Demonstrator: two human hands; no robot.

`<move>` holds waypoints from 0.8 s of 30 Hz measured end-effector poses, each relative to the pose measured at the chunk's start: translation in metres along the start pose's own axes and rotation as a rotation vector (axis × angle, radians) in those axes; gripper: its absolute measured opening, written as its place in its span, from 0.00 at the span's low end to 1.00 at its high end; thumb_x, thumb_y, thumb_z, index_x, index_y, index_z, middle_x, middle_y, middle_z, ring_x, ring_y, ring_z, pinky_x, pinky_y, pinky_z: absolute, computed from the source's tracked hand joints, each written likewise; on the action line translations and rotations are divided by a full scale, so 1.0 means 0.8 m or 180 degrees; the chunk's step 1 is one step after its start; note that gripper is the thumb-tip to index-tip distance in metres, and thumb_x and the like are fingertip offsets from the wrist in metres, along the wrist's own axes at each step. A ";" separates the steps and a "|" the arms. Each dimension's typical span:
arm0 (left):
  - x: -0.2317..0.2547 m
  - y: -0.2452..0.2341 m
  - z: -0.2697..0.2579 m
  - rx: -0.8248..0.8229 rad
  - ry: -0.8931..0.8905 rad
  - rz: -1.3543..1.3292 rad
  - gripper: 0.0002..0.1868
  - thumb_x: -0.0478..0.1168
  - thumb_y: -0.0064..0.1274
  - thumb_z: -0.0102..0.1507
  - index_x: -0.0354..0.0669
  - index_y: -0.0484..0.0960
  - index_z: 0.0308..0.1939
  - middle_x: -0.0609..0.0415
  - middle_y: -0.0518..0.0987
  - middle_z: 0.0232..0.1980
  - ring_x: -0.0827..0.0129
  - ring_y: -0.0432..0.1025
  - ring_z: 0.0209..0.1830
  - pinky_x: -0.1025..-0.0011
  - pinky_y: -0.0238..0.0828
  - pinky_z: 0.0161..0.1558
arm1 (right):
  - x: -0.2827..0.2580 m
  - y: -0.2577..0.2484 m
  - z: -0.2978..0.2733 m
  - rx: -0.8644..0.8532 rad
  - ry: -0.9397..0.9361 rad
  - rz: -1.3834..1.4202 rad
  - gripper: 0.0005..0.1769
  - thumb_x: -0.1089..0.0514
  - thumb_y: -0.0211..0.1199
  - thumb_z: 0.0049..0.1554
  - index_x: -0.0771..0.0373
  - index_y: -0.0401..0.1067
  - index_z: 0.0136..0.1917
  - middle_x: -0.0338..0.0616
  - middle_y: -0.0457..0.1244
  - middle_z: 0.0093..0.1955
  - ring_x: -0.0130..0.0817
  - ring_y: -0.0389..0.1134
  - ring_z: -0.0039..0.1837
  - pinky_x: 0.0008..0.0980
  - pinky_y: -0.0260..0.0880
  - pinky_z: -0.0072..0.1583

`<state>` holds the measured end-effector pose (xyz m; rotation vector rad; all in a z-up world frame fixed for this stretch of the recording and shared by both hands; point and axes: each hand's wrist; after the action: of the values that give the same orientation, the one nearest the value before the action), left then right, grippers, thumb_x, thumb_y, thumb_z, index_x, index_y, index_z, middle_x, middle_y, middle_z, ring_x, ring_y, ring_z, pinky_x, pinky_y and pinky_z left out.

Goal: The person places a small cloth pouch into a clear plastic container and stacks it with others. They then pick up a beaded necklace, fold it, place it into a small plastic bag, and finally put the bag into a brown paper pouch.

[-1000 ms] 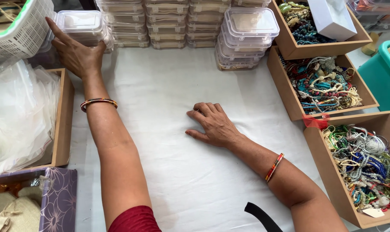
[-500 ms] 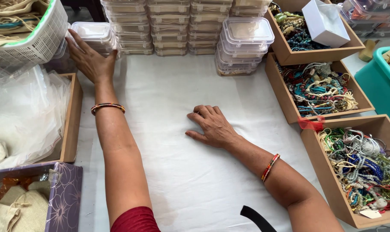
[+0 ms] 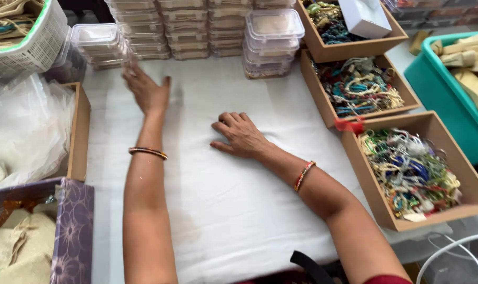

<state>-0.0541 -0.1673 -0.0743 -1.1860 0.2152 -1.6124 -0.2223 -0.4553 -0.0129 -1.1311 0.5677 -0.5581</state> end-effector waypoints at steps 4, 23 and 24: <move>0.086 -0.061 -0.088 -0.1196 -0.0339 -0.0989 0.49 0.55 0.72 0.55 0.45 0.62 0.73 0.39 0.56 0.71 0.43 0.66 0.65 0.58 0.69 0.61 | 0.005 -0.009 0.000 0.0453 -0.0479 -0.0701 0.21 0.41 0.67 0.55 0.61 0.74 0.43 0.45 0.67 0.45 0.42 0.70 0.47 0.44 0.69 0.50; 0.113 -0.127 -0.176 -0.1385 -0.0545 -0.2161 0.20 0.45 0.61 0.63 0.45 0.81 0.58 0.59 0.82 0.49 0.73 0.77 0.46 0.72 0.76 0.49 | 0.290 -0.169 -0.120 -0.0039 0.2127 -0.2177 0.14 0.61 0.64 0.57 0.50 0.81 0.56 0.49 0.65 0.56 0.47 0.67 0.62 0.50 0.66 0.60; 0.112 -0.126 -0.176 -0.1402 -0.0560 -0.2181 0.19 0.44 0.60 0.63 0.46 0.81 0.58 0.60 0.83 0.49 0.74 0.77 0.46 0.72 0.77 0.49 | 0.305 -0.154 -0.122 0.0059 0.2138 -0.2293 0.14 0.62 0.63 0.57 0.49 0.81 0.54 0.49 0.64 0.55 0.46 0.66 0.61 0.51 0.65 0.59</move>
<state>-0.2207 -0.2566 -0.0253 -1.8734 0.0456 -2.0939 -0.1252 -0.7238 0.0389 -1.1081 0.7135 -1.5978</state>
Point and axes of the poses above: each hand's wrist, its own z-axis towards the middle knuckle, its own y-axis out of the palm, x = y × z
